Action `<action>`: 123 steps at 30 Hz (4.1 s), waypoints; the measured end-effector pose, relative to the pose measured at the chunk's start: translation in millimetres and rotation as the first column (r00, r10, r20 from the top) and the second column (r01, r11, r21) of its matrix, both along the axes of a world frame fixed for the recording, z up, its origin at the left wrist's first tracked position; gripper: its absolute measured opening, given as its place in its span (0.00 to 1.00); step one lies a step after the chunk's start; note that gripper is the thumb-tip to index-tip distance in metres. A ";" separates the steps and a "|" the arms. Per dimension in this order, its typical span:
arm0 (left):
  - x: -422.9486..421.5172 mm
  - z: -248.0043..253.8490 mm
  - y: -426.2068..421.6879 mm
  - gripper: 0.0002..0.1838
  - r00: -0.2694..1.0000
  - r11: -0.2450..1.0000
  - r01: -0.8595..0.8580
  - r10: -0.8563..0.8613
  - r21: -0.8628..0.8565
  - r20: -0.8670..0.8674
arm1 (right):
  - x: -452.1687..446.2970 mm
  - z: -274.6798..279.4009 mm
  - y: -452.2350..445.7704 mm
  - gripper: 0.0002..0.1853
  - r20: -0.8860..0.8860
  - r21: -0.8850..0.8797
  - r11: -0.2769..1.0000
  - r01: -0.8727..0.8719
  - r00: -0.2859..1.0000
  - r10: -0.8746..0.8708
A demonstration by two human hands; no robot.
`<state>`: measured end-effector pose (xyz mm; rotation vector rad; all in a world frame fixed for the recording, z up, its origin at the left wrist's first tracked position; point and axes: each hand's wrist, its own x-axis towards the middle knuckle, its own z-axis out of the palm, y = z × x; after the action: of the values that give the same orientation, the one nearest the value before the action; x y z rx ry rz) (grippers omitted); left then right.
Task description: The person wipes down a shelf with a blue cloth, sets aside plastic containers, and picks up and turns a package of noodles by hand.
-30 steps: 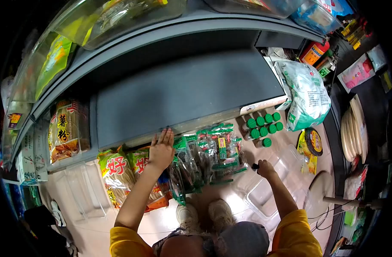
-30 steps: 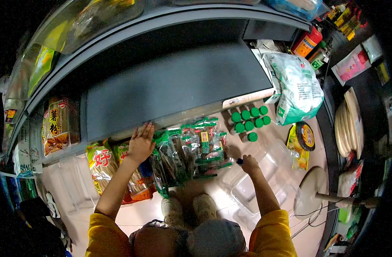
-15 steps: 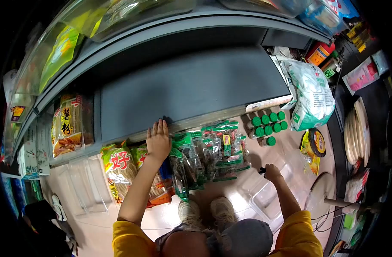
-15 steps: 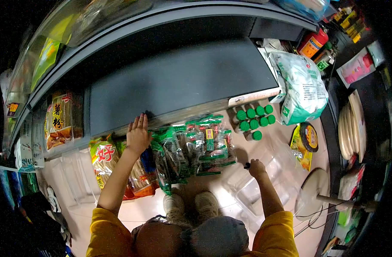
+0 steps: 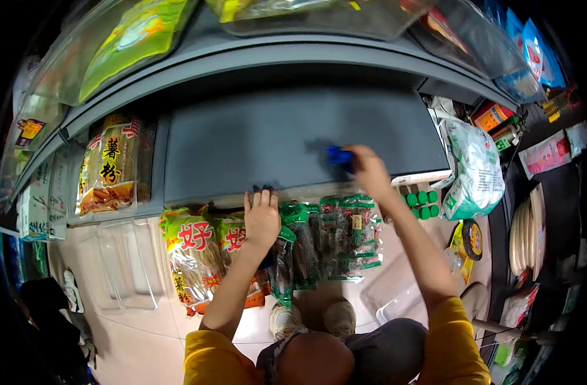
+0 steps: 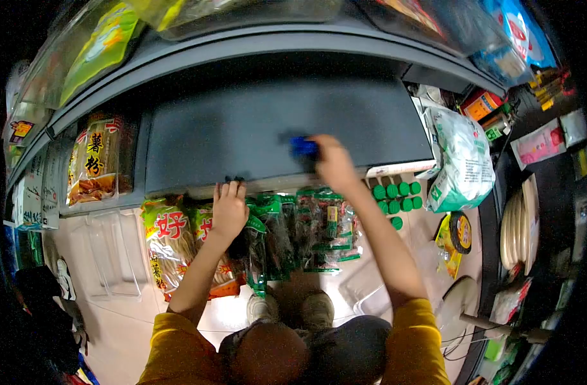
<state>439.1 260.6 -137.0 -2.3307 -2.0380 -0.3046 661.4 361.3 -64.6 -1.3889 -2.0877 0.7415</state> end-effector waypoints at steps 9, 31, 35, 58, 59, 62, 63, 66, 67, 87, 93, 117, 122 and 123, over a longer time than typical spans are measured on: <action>5.6 9.2 6.0 0.15 0.998 0.995 -0.056 0.056 -0.084 -0.001 | -129.9 -68.4 3.0 0.14 0.061 -0.246 0.910 -0.334 0.932 0.358; 33.4 39.7 48.5 0.14 0.876 0.815 -0.244 -0.048 -0.526 -0.480 | 82.4 -53.7 48.5 0.14 0.488 -0.244 0.938 -0.245 0.805 0.337; 53.6 31.4 54.9 0.14 0.872 0.906 -0.086 -0.133 -0.415 -0.471 | 106.4 -34.1 52.4 0.14 0.526 -0.289 0.943 -0.167 0.796 0.302; 123.0 1.1 44.7 0.22 0.998 0.988 0.061 -0.063 -0.143 -0.009 | -6.2 -103.2 35.6 0.14 -0.119 0.063 0.939 -0.337 0.932 0.343; 122.4 2.2 45.7 0.22 0.998 0.987 0.061 -0.063 -0.146 -0.009 | -5.1 -103.3 35.2 0.14 -0.118 0.063 0.950 -0.304 0.943 0.310; 122.1 3.5 46.6 0.22 0.998 0.982 0.057 -0.057 -0.182 0.009 | 2.8 -107.4 35.6 0.14 -0.101 0.162 0.954 -0.251 0.958 0.269; 121.8 3.7 46.6 0.21 0.998 0.979 0.054 -0.055 -0.198 0.001 | 6.8 -106.5 35.1 0.14 -0.101 0.162 0.955 -0.250 0.958 0.268; 121.0 2.4 46.6 0.21 0.998 0.979 0.060 -0.062 -0.197 -0.004 | 20.7 -104.1 34.2 0.14 -0.069 0.212 0.964 -0.162 0.981 0.180; 120.4 2.0 46.0 0.22 0.997 0.981 0.071 -0.072 -0.181 -0.001 | 24.9 -104.0 35.0 0.14 -0.072 0.210 0.964 -0.161 0.981 0.180; 127.8 7.7 41.4 0.23 1.000 0.923 -0.009 0.008 -0.386 -0.004 | 79.8 -85.1 51.1 0.15 -0.121 0.416 0.877 0.241 0.970 -0.209; 131.0 8.3 41.3 0.22 0.999 0.945 -0.039 0.046 -0.324 0.016 | -19.3 -84.8 45.6 0.13 -0.098 0.380 0.898 -0.221 0.956 0.276; 122.0 5.9 35.2 0.26 0.992 0.919 0.001 0.048 -0.393 0.115 | 73.8 -107.9 103.0 0.18 0.110 0.327 0.943 0.062 0.989 -0.103; 123.1 8.7 36.4 0.25 0.995 0.912 -0.007 0.045 -0.410 0.084 | 73.7 -107.5 107.3 0.15 0.084 0.303 0.945 0.125 0.984 -0.157; 122.8 9.7 36.5 0.26 0.997 0.910 -0.003 0.036 -0.415 0.071 | 73.1 -105.3 108.0 0.14 0.034 0.255 0.958 0.134 0.989 -0.147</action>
<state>561.9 297.1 -127.4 -2.5569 -2.3599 0.0516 734.5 469.2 -169.9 -1.4072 -2.0155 0.3699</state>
